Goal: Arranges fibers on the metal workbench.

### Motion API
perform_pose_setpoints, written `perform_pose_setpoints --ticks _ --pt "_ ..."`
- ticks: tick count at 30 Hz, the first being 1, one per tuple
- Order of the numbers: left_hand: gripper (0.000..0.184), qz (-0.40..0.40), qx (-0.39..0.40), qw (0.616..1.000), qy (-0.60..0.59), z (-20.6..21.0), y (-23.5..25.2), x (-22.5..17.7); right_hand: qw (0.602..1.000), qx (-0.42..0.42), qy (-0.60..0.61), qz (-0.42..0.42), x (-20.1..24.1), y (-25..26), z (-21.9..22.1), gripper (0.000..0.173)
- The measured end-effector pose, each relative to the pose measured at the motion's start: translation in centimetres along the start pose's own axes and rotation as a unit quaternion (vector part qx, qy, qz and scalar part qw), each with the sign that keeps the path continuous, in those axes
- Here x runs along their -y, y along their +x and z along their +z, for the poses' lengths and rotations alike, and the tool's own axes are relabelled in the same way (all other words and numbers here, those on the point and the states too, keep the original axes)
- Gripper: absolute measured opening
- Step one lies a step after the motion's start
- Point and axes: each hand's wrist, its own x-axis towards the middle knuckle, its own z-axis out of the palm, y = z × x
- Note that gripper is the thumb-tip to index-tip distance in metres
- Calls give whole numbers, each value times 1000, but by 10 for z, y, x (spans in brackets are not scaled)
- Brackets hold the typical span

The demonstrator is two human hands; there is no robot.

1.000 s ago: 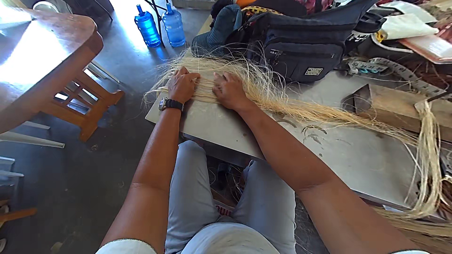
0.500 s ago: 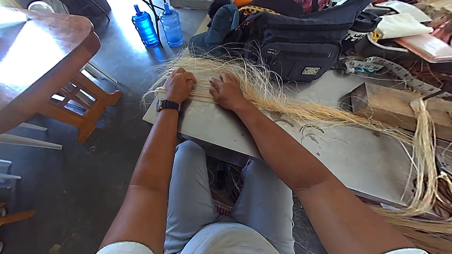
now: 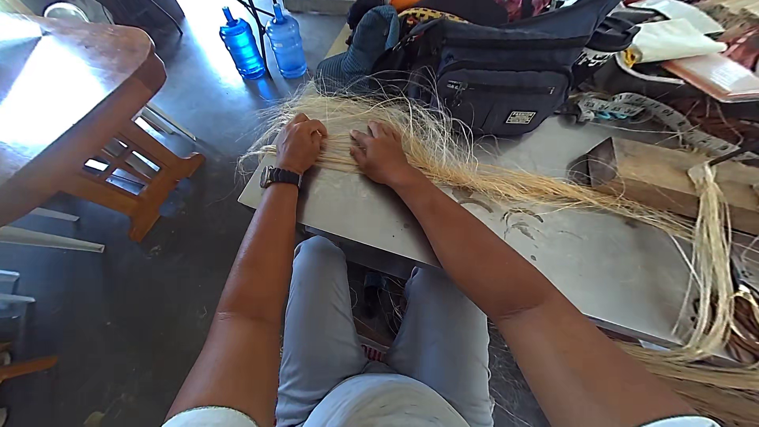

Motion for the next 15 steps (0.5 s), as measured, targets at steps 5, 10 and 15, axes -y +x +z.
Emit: perform_pose_setpoints --ticks 5,10,15 --pt "33 3 11 999 34 4 1 2 999 -18 32 -21 0 -2 -2 40" --pt "34 1 23 999 40 3 2 1 989 -118 46 -76 6 -3 -6 32" --pt "35 8 34 999 36 2 2 0 978 -175 35 -110 10 -3 -6 29"
